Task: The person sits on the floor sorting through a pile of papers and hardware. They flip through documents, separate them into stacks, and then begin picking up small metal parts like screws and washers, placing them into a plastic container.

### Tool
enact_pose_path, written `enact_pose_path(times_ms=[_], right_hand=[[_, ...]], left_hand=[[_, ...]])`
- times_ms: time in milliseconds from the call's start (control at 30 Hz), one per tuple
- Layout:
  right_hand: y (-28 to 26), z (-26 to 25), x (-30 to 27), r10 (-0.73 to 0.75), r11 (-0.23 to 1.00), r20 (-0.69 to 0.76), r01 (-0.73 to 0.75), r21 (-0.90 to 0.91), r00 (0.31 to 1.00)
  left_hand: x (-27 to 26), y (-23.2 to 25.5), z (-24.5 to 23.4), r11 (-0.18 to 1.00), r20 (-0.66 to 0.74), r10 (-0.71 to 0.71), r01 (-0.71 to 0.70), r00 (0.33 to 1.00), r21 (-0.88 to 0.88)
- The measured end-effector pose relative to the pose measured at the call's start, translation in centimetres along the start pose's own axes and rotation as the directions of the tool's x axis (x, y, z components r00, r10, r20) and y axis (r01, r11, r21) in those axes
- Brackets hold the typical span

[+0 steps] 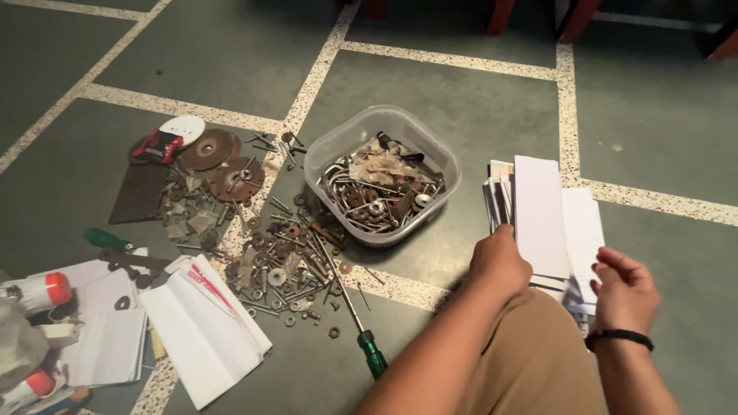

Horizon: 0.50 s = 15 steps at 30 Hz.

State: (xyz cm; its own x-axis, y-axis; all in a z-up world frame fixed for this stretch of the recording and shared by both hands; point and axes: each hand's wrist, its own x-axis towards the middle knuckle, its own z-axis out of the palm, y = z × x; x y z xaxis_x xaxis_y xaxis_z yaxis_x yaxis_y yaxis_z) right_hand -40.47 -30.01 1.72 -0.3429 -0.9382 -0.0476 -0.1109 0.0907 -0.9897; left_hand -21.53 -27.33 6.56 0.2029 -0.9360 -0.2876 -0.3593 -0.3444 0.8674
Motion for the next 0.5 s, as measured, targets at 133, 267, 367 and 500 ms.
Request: enact_pose_path(times_ms=[133,267,367,500], right_hand=[[-4.5,2.6,-3.5,-0.118,0.992,0.193,0.110,0.055,0.974],[-7.6,9.1,-8.7,-0.223,0.975,0.550,0.196,0.109,0.805],[-8.0,14.1,-14.7,-0.333,0.931,0.746,0.329,0.161,0.577],[-6.9,18.2,-21.7,-0.136,0.947,0.913,0.320,0.006,0.385]], left_hand=[[-2.8,-2.6,-2.9,0.993,-0.105,0.110,-0.112,0.988,-0.020],[-7.0,-6.4,-8.5,0.954,-0.261,0.300,-0.285,0.918,0.093],[-11.2,-10.2,-15.2,0.951,-0.290,0.253,-0.182,0.923,0.250],[-17.8,-15.5,-23.2,0.917,-0.470,0.241,-0.041,0.849,0.396]])
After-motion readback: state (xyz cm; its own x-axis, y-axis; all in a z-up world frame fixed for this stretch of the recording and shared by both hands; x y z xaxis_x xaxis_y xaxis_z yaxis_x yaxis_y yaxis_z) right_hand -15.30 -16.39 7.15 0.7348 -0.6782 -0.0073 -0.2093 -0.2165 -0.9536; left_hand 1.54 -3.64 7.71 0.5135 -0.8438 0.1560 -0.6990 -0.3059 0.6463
